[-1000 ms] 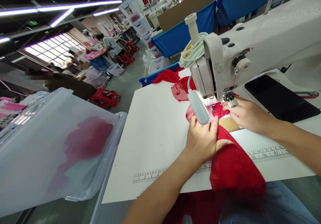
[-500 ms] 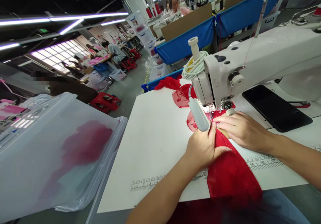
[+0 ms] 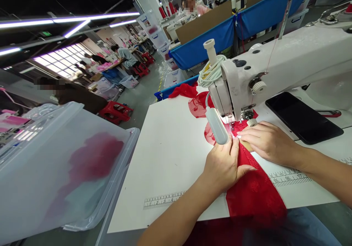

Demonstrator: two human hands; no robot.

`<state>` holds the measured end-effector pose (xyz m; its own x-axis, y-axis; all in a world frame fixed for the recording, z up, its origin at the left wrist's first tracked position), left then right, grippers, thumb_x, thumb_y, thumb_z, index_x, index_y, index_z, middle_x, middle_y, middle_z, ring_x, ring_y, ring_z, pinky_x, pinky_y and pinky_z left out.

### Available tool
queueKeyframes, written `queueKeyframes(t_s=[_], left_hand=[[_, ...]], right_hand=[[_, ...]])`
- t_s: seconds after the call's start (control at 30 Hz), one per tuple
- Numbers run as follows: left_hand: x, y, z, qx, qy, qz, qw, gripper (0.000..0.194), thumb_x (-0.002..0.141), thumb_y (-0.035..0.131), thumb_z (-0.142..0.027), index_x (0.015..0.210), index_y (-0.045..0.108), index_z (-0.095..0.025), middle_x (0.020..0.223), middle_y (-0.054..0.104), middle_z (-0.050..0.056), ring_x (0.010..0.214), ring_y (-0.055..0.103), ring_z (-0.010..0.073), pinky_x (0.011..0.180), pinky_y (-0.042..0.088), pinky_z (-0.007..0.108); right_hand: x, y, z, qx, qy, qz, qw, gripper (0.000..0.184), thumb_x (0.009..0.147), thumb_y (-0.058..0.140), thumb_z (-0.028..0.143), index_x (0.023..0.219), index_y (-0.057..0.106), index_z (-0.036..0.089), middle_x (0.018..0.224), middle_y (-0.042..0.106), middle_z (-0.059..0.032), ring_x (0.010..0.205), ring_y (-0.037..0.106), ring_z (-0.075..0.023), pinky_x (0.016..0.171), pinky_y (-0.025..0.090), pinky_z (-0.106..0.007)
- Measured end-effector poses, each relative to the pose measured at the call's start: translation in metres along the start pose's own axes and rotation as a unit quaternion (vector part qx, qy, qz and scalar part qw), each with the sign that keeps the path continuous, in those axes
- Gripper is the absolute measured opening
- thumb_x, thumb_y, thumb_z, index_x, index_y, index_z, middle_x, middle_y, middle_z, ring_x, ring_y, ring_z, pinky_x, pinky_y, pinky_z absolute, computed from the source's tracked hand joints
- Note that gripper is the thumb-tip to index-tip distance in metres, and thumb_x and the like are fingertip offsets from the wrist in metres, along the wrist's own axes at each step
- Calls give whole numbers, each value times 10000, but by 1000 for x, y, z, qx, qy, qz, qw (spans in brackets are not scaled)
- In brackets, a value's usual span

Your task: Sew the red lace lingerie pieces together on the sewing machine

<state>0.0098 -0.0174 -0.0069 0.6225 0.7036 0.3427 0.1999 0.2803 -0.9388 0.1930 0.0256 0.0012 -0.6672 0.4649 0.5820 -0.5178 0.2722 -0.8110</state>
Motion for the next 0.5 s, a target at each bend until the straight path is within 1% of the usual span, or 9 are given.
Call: queueKeyframes(t_s=[0.1, 0.17, 0.37, 0.5], left_hand=[[0, 0, -1, 12, 11, -12, 1000, 862, 960, 229, -702, 1352, 539, 0, 1259, 651, 225, 1101, 641, 302, 970, 525, 411], [-1, 0, -1, 15, 9, -19, 1000, 862, 960, 231, -702, 1340, 547, 3, 1250, 653, 231, 1101, 640, 307, 972, 525, 418], [-1, 3, 0, 17, 2, -10, 1000, 846, 955, 262, -701, 1359, 527, -7, 1277, 627, 257, 1161, 614, 336, 1008, 506, 481], [0, 3, 1, 19, -3, -19, 1000, 859, 948, 280, -708, 1352, 533, 7, 1261, 637, 256, 1132, 626, 343, 997, 513, 484]], right_hand=[[0, 0, 0, -1, -2, -4, 1000, 265, 969, 444, 141, 949, 708, 148, 929, 762, -81, 819, 654, -201, 703, 438, -341], [1, 0, -1, 1, -3, 5, 1000, 257, 963, 448, 137, 954, 705, 153, 930, 763, -78, 822, 654, -198, 702, 438, -338], [3, 1, -3, 3, 9, 14, 1000, 253, 914, 459, 83, 900, 696, 171, 924, 762, -72, 794, 639, -192, 697, 415, -329], [4, 3, -4, 8, 18, 10, 1000, 235, 893, 476, 62, 891, 684, 169, 941, 765, -63, 780, 632, -189, 693, 410, -328]])
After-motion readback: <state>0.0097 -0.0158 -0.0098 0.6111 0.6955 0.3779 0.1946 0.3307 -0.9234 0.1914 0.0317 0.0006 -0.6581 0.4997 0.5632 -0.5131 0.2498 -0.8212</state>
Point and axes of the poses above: each hand's wrist, its own x-axis towards the middle knuckle, its own y-axis out of the palm, z = x × y, the point moved 2 cm from there along x, towards the middle knuckle
